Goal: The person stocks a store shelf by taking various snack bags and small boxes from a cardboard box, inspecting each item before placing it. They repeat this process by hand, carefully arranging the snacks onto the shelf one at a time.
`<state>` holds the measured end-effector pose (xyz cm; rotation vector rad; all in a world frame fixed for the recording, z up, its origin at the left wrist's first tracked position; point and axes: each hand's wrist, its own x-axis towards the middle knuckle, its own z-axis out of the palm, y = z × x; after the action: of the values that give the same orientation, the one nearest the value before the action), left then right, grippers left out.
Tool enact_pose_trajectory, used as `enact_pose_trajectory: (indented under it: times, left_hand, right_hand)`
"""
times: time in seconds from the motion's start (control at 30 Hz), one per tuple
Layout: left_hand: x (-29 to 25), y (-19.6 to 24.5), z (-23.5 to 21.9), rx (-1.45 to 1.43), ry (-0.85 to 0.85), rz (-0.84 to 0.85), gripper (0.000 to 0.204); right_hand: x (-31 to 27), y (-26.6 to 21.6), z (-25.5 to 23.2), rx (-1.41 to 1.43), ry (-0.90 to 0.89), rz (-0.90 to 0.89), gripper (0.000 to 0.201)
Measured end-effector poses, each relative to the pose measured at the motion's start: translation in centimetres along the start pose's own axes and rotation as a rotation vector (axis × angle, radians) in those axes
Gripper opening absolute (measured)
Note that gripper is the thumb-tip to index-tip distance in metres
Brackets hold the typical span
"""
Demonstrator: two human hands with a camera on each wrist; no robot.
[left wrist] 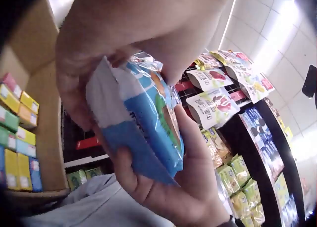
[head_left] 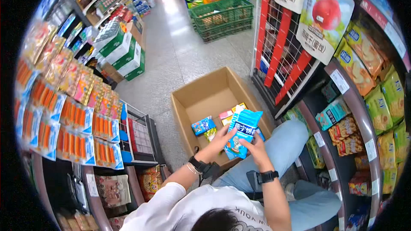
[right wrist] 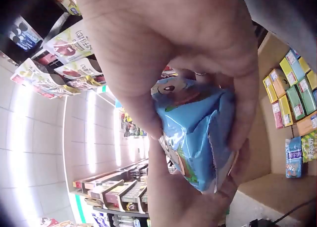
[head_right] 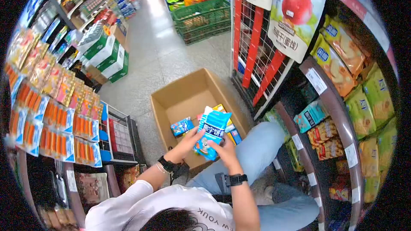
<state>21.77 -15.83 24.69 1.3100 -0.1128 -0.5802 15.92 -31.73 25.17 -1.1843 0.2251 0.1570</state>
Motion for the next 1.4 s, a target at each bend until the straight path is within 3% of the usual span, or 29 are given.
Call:
enact_pose_trajectory:
  times: [0.1,0.13,0.23,0.3,0.37,0.4,0.43,0.5,0.6,0.7,0.87,1.03,1.1,1.13,1.23,1.27,1.4]
  left_hand:
    - [0.0,-1.2,1.0,0.103,0.047,0.237,0.043]
    - [-0.2,-0.9,0.9,0.180,-0.006,0.173,0.052]
    - [-1.2,0.1,2.3,0.194,-0.050,0.365,0.065]
    - [-2.6,1.5,2.9,0.217,-0.034,0.307,0.081]
    - [-1.6,-0.7,1.3,0.280,-0.020,0.376,0.083]
    - [-1.7,-1.1,0.5,0.375,0.021,0.290,0.082]
    - [-2.5,-0.8,1.1,0.409,0.123,0.302,0.066]
    - [-4.5,1.7,2.5,0.114,0.132,0.059,0.053]
    - [-4.9,1.8,2.0,-0.344,-0.008,-0.026,0.048]
    - [-5.6,2.7,3.1,-0.497,-0.049,-0.070,0.053]
    - [-5.1,3.3,4.7,-0.525,-0.123,-0.066,0.052]
    - [-3.8,2.5,6.7,-0.297,-0.193,-0.063,0.042]
    - [-3.4,2.6,8.1,-0.148,-0.161,0.019,0.048]
    - [-2.9,2.6,8.5,-0.130,-0.217,0.001,0.064]
    - [-1.6,1.8,9.9,0.097,-0.280,0.117,0.076]
    - [-1.1,1.9,10.4,0.132,-0.283,0.088,0.087]
    - [0.1,2.3,13.1,0.232,-0.281,0.086,0.090]
  right_hand:
    - [-1.5,-0.5,0.4,-0.015,0.119,-0.096,0.054]
    - [-2.0,-0.7,0.5,-0.049,0.097,-0.146,0.055]
    - [-2.6,-0.4,0.7,-0.124,0.017,-0.349,0.057]
    - [-3.4,-0.2,0.9,-0.156,-0.014,-0.312,0.064]
    - [-4.5,-0.6,1.4,-0.269,-0.007,-0.295,0.069]
    - [-4.8,-0.7,1.5,-0.410,-0.010,-0.387,0.067]
    - [-5.5,-1.3,1.9,-0.357,-0.012,-0.378,0.063]
    - [-6.7,-2.5,2.2,-0.294,-0.050,-0.351,0.054]
    - [-6.9,-2.1,1.3,-0.491,-0.056,-0.476,0.044]
    - [-6.9,-1.9,1.2,-0.493,0.080,-0.520,0.038]
    - [-7.7,-1.3,0.7,-0.437,0.150,-0.413,0.047]
    - [-8.8,-1.9,-0.3,-0.522,0.250,-0.479,0.065]
    - [-8.8,-1.9,-1.0,-0.562,0.287,-0.528,0.069]
    - [-9.1,-2.1,-1.3,-0.484,0.295,-0.462,0.073]
    - [-9.5,-2.9,-2.3,-0.528,0.402,-0.453,0.072]
    - [-9.7,-3.6,-2.5,-0.504,0.417,-0.444,0.068]
    - [-9.9,-4.7,-4.9,-0.591,0.486,-0.496,0.066]
